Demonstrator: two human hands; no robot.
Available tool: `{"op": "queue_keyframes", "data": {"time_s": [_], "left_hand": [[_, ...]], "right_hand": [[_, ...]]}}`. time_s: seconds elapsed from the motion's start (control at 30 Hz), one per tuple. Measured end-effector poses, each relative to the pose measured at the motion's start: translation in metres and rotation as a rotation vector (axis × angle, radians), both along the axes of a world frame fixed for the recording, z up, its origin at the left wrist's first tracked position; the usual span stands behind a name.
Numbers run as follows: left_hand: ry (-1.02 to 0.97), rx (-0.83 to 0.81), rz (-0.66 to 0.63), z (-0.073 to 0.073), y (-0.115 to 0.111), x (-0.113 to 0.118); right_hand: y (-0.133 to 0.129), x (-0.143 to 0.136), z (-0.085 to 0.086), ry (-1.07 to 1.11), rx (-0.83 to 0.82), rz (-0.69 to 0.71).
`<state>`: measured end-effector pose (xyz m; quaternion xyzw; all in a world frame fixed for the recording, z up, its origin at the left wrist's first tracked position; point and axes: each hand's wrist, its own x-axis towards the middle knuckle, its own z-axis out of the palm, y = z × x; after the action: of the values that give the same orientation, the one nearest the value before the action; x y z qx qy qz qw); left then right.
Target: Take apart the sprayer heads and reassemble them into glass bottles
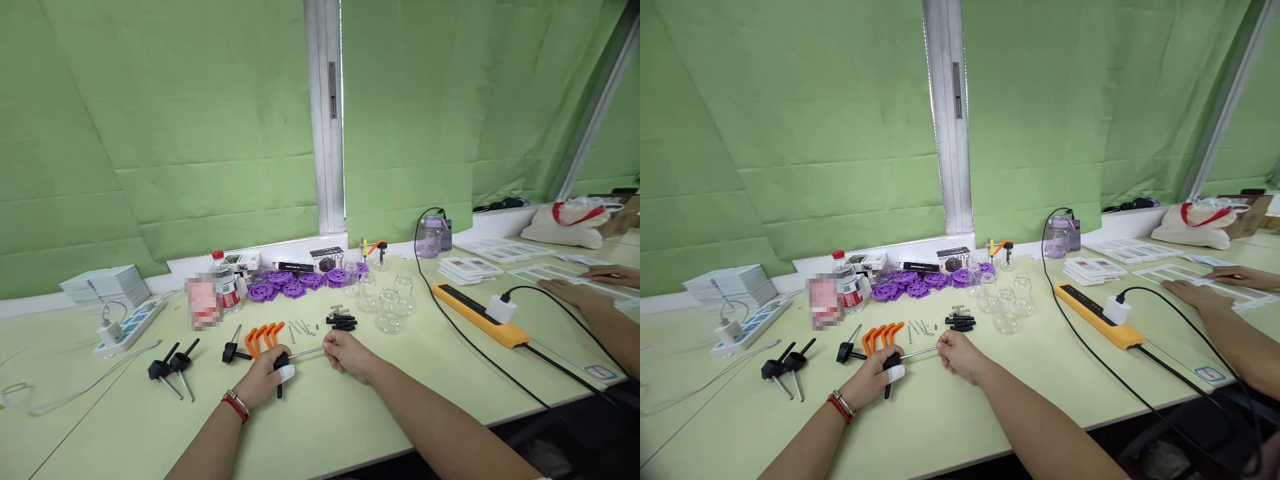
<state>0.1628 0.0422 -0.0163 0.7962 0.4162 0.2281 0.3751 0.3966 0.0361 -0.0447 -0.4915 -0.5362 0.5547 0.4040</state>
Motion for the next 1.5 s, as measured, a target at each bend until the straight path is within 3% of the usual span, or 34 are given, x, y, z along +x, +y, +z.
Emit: {"op": "queue_keyframes", "data": {"time_s": [0.27, 0.5, 0.93, 1.5], "left_hand": [[0.014, 0.011, 0.000, -0.002, 0.002, -0.001], [0.029, 0.025, 0.013, -0.002, 0.001, -0.001], [0.028, 0.020, 0.004, -0.001, 0.001, 0.000], [0.002, -0.002, 0.004, -0.002, 0.000, 0.000]], "right_hand": [[-0.002, -0.003, 0.005, -0.051, -0.016, -0.039], [0.000, 0.002, 0.001, 0.053, 0.008, 0.008], [-0.003, -0.001, 0.005, -0.038, -0.036, -0.019], [0.002, 0.002, -0.005, -0.001, 0.019, 0.006]]}}
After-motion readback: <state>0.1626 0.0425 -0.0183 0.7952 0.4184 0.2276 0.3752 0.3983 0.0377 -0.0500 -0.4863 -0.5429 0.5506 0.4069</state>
